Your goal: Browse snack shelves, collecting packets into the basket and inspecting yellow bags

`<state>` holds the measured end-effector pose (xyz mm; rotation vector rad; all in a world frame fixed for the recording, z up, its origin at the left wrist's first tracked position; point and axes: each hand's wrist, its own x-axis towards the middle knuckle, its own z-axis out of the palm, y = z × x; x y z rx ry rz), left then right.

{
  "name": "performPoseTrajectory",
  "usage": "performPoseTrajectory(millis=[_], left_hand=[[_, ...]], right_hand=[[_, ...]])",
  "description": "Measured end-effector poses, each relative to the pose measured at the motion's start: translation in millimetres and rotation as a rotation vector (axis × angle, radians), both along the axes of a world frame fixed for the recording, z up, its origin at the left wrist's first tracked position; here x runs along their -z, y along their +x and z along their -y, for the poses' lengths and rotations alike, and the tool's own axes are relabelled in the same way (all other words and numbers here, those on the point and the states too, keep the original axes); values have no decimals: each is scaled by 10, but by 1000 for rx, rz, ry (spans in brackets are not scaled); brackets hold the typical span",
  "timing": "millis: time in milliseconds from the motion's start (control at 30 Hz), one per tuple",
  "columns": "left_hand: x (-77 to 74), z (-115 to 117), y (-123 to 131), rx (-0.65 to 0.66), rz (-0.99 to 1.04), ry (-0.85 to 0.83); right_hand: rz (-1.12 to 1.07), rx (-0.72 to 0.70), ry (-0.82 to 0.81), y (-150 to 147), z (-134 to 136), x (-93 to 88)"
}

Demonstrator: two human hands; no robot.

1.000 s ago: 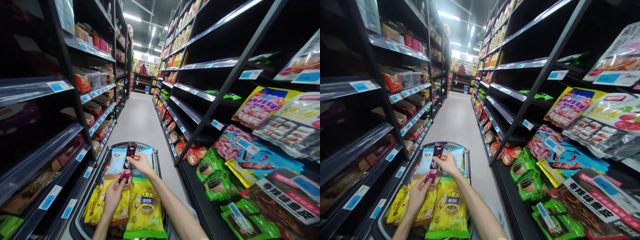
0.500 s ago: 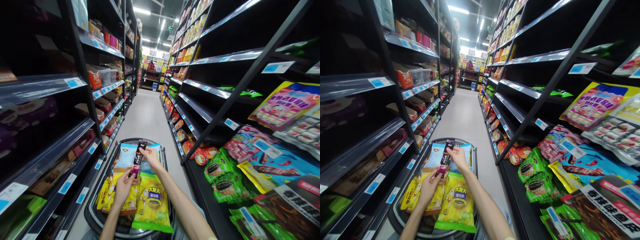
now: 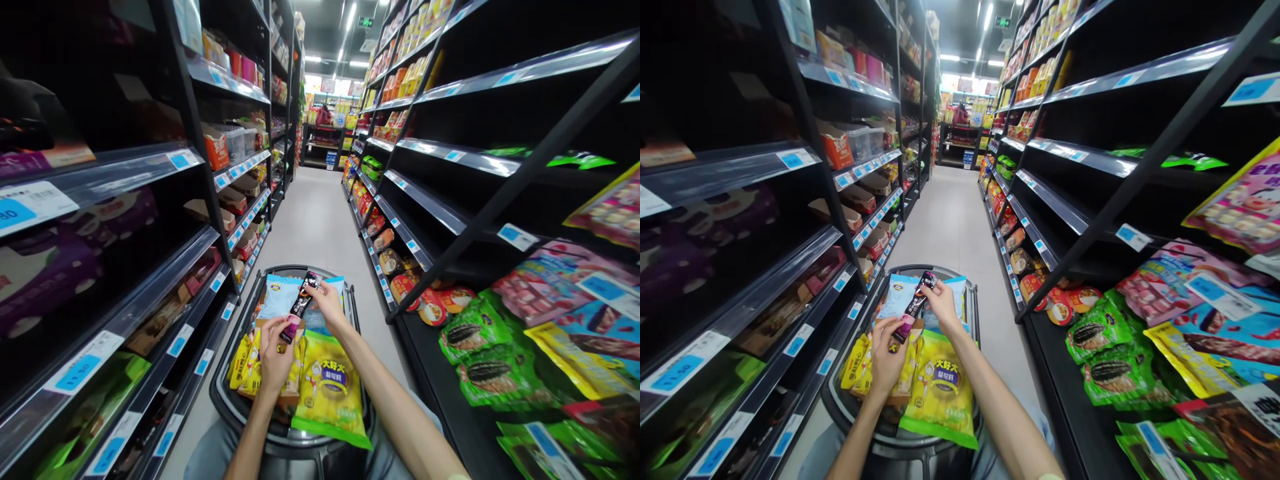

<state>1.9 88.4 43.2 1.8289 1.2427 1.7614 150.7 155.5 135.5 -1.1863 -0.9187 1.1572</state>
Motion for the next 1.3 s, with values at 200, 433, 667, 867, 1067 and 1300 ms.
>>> performPoseTrajectory(millis=[200, 433, 667, 867, 1067, 1300], left_hand=[[32, 1, -15, -26, 80, -52], [5, -12, 11, 213, 575, -434], [-38, -1, 1, 222, 561, -477], [9, 6, 15, 196, 478, -449], [25, 30, 23, -26, 38, -31], [55, 66, -9, 29, 161, -377]], right_hand=[[-93, -59, 53, -25, 80, -89], [-100, -63, 151, -65, 111, -135], [-78, -22, 135, -51, 108, -133], [-39, -8, 124, -46, 84, -95], [-103, 88, 39, -24, 61, -46], [-122, -124, 91, -44, 113, -72]])
